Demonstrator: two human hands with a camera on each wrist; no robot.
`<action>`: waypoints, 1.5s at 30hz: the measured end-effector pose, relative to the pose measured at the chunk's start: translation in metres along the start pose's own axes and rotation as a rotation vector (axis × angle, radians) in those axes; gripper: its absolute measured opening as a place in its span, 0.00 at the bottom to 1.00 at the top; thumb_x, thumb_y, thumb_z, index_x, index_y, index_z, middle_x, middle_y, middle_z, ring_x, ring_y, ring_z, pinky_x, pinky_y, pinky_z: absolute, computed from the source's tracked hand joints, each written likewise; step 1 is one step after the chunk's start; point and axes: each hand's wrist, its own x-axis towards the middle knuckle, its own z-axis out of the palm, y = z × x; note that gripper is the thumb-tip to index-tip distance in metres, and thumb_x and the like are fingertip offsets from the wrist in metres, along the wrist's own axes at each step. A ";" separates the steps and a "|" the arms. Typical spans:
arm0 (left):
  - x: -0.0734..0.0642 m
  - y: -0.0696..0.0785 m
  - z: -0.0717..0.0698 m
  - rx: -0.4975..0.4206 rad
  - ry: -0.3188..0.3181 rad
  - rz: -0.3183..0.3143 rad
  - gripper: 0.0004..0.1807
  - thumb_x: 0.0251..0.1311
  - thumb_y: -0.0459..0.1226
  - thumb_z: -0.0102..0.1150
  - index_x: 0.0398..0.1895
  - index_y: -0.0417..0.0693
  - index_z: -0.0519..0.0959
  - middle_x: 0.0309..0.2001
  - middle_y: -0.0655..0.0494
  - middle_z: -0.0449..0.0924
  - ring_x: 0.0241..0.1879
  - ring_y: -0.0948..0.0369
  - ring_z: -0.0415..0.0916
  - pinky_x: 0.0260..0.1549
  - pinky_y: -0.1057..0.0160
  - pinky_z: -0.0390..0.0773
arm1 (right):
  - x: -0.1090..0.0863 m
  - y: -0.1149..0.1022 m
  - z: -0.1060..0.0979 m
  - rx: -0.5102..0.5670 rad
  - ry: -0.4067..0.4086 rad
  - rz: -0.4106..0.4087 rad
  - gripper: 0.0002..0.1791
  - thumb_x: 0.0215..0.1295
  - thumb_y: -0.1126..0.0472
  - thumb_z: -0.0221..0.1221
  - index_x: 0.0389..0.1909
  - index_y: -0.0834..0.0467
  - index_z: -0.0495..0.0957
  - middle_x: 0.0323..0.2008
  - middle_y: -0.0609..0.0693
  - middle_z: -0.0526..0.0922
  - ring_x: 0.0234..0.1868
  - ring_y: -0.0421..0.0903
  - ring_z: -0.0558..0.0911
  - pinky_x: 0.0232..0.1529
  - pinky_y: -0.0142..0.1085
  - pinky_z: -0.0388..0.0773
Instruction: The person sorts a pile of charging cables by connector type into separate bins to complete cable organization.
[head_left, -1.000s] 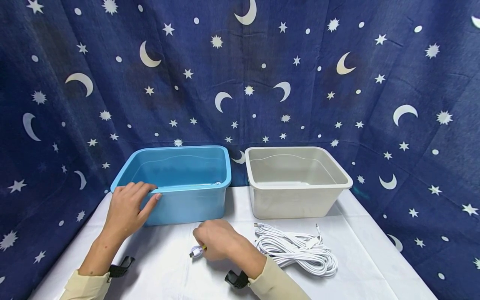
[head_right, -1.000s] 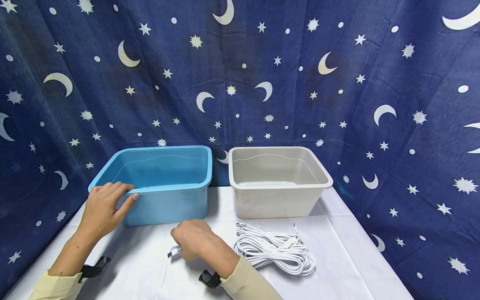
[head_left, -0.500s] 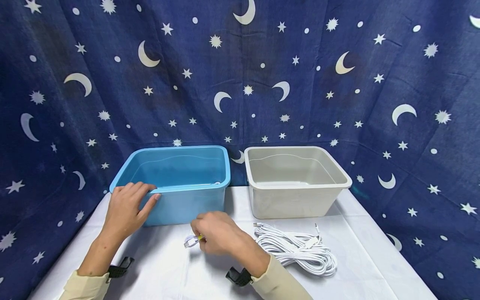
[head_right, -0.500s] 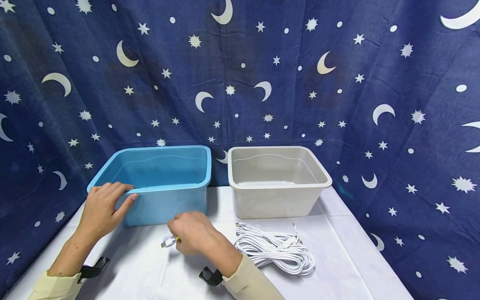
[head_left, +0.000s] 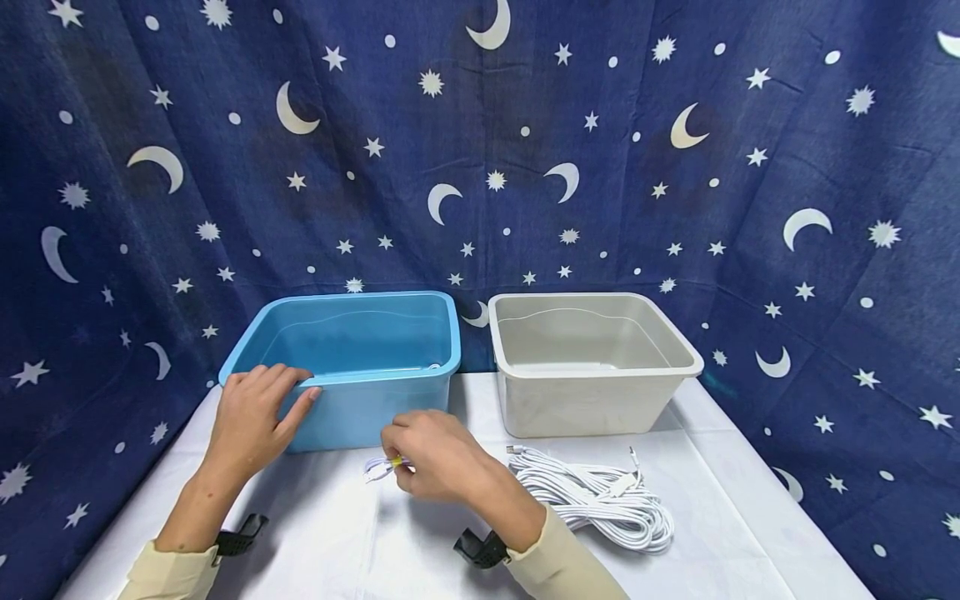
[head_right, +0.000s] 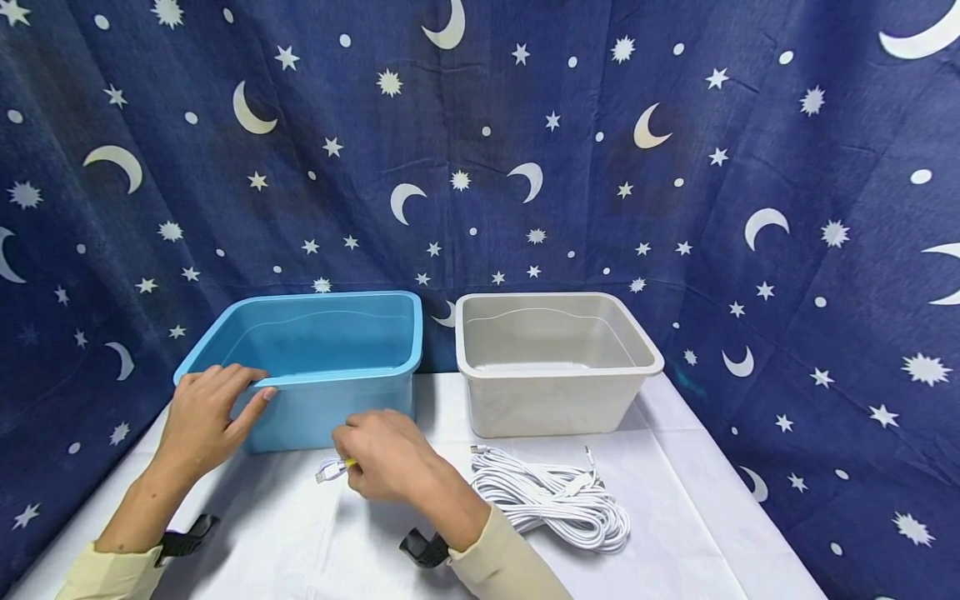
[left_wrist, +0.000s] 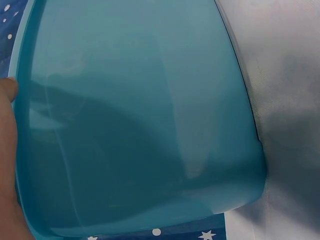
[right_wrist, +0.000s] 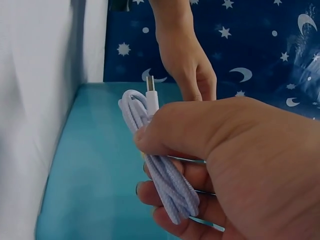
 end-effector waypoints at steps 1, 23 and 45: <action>0.000 0.000 0.000 -0.001 0.000 -0.001 0.14 0.65 0.42 0.71 0.48 0.45 0.85 0.39 0.48 0.86 0.37 0.47 0.79 0.43 0.40 0.70 | 0.000 0.000 -0.001 0.003 0.004 -0.002 0.11 0.56 0.61 0.73 0.31 0.47 0.80 0.29 0.36 0.76 0.30 0.34 0.72 0.34 0.28 0.68; -0.001 -0.002 0.001 0.010 0.015 0.006 0.14 0.64 0.44 0.70 0.46 0.44 0.85 0.38 0.47 0.86 0.36 0.47 0.79 0.43 0.40 0.70 | 0.007 0.014 -0.008 0.157 0.333 -0.106 0.10 0.63 0.68 0.69 0.38 0.53 0.79 0.36 0.43 0.79 0.38 0.39 0.75 0.43 0.31 0.73; 0.001 -0.002 0.002 0.011 0.020 0.012 0.14 0.64 0.44 0.70 0.46 0.44 0.85 0.37 0.47 0.86 0.36 0.47 0.79 0.42 0.41 0.70 | 0.024 0.032 -0.020 0.176 0.571 -0.083 0.08 0.65 0.68 0.70 0.38 0.56 0.81 0.39 0.45 0.81 0.40 0.41 0.78 0.47 0.30 0.75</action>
